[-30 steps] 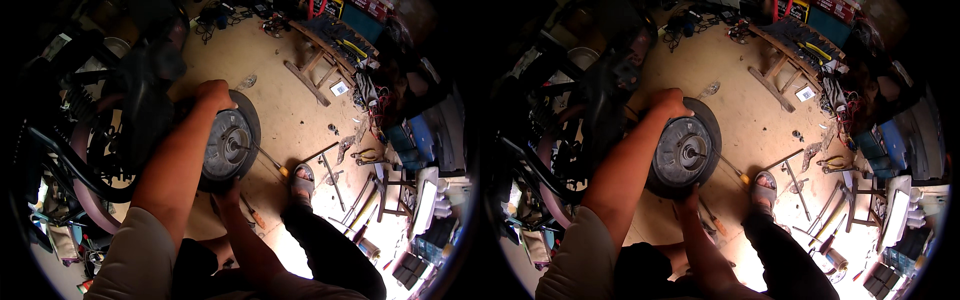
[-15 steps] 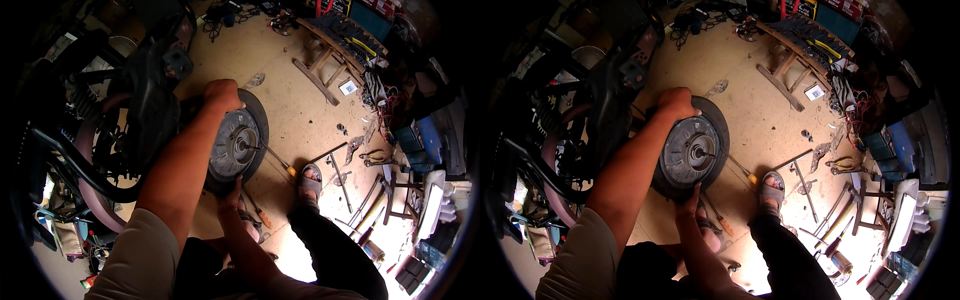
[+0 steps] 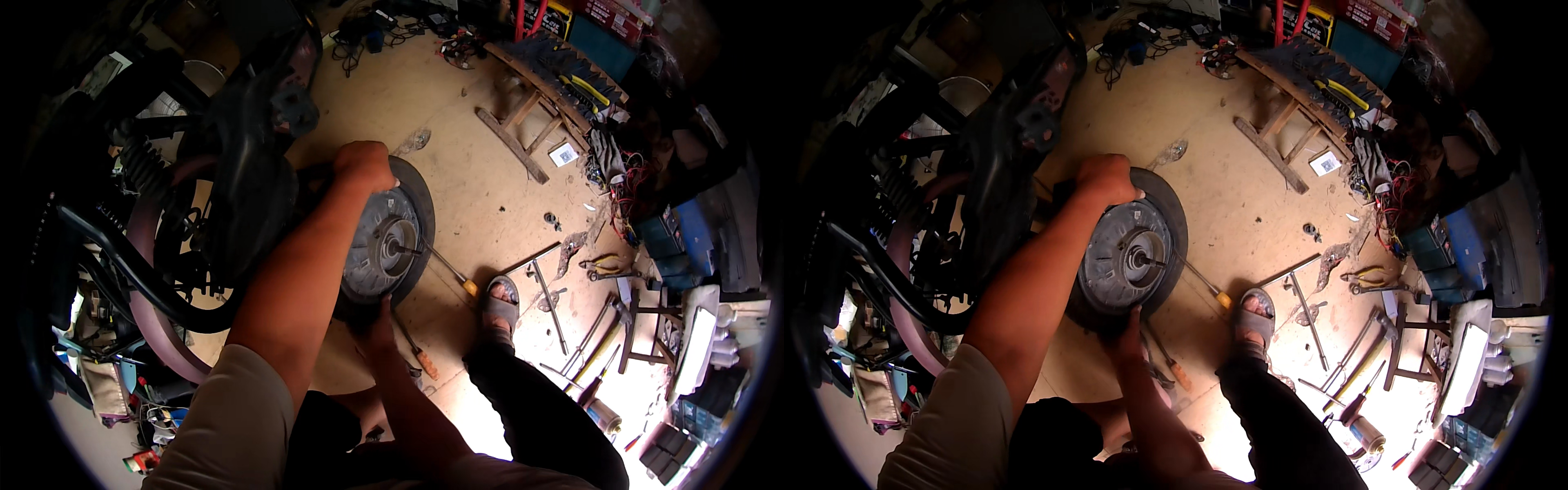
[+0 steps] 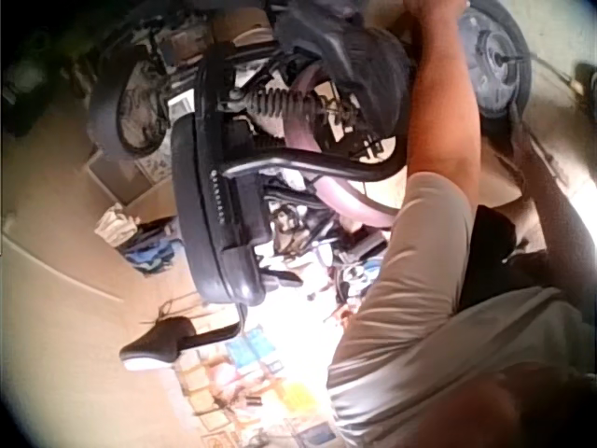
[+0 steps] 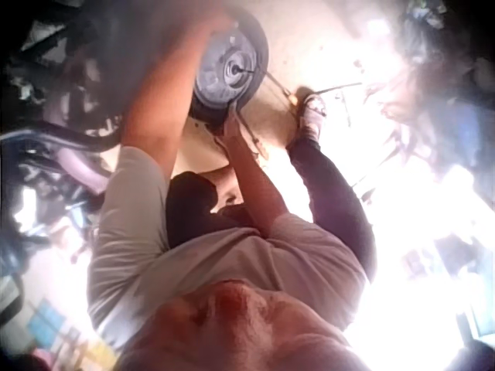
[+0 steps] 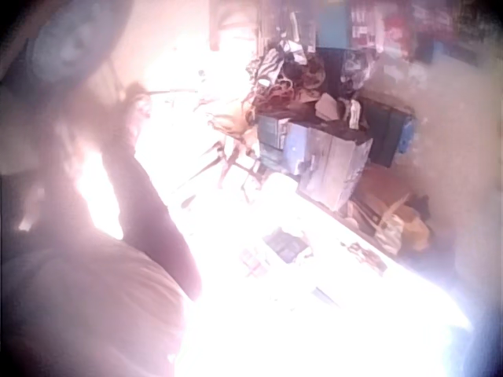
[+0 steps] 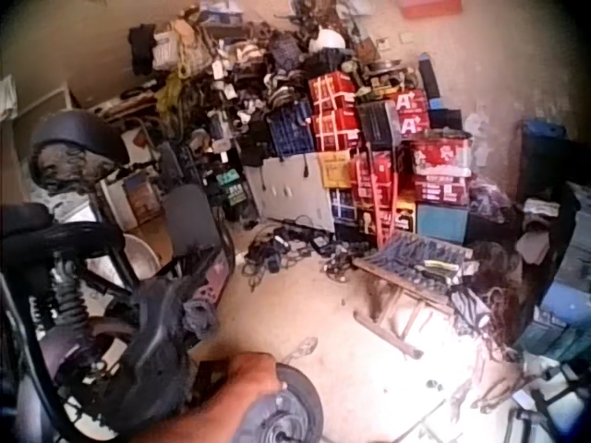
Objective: The person prys a tire from a motorcycle wheel rim using a screwdriver and a metal rod, then attaches a device to the center of the wheel.
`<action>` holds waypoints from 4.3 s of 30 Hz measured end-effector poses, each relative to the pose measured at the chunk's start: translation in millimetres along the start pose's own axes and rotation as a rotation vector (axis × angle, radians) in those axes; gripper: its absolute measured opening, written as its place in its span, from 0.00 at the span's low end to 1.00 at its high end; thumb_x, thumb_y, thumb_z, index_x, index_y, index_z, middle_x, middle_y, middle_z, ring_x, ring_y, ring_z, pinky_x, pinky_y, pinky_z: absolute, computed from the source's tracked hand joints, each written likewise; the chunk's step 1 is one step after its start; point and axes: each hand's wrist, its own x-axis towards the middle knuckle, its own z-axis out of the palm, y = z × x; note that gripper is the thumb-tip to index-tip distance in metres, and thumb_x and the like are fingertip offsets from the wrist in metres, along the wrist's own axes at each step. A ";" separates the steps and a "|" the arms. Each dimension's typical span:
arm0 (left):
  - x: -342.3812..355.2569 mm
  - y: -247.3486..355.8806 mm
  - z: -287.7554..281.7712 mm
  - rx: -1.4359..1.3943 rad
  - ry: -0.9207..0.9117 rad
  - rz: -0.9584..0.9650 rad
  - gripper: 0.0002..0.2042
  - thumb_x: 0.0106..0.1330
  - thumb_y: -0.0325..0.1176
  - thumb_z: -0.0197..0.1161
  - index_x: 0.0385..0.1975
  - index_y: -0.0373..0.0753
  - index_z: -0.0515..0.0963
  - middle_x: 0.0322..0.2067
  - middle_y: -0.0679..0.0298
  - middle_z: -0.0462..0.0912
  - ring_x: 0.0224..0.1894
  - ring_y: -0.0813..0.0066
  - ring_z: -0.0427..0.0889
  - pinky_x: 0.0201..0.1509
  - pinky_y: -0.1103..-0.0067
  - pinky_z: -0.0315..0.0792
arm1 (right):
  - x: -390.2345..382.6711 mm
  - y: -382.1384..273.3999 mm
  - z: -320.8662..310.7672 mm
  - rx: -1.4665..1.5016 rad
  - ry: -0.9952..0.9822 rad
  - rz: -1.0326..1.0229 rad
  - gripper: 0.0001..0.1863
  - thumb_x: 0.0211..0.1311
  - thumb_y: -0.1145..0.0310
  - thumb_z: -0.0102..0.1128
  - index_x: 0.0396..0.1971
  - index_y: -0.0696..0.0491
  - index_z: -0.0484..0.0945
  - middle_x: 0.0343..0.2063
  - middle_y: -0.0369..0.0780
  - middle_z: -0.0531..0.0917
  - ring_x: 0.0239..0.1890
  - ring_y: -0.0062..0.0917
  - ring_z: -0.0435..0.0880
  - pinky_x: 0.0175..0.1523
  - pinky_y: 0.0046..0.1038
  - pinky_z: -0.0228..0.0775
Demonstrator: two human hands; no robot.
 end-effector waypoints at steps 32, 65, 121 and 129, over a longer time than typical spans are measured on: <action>-169.1 46.7 77.9 -0.589 0.677 -0.184 0.28 0.54 0.33 0.73 0.57 0.33 0.78 0.61 0.49 0.77 0.67 0.48 0.71 0.73 0.59 0.63 | -60.8 -43.5 -190.2 -2.422 0.656 -0.568 0.12 0.70 0.65 0.55 0.37 0.54 0.85 0.39 0.48 0.86 0.42 0.33 0.87 0.43 0.35 0.80; -185.8 -62.8 195.7 -1.644 0.827 -0.361 0.31 0.51 0.23 0.81 0.57 0.33 0.79 0.53 0.65 0.84 0.52 0.75 0.81 0.62 0.77 0.72 | 39.6 -111.9 -147.9 -1.834 0.505 -0.568 0.14 0.73 0.67 0.42 0.49 0.62 0.69 0.59 0.67 0.73 0.54 0.63 0.80 0.61 0.53 0.75; -189.7 -83.5 128.5 -1.555 0.356 -0.438 0.28 0.64 0.43 0.77 0.60 0.35 0.81 0.63 0.61 0.81 0.62 0.66 0.78 0.68 0.71 0.69 | 47.4 -65.4 -71.0 -1.147 0.261 -0.769 0.18 0.72 0.62 0.63 0.54 0.58 0.80 0.29 0.35 0.81 0.30 0.18 0.80 0.37 0.28 0.76; -153.4 -100.9 192.7 -1.569 0.587 -0.426 0.26 0.56 0.38 0.84 0.52 0.33 0.84 0.53 0.60 0.87 0.53 0.65 0.83 0.63 0.67 0.74 | 36.5 -87.3 -53.7 -1.469 0.320 -1.007 0.24 0.65 0.66 0.68 0.59 0.56 0.79 0.36 0.45 0.87 0.36 0.38 0.89 0.42 0.36 0.80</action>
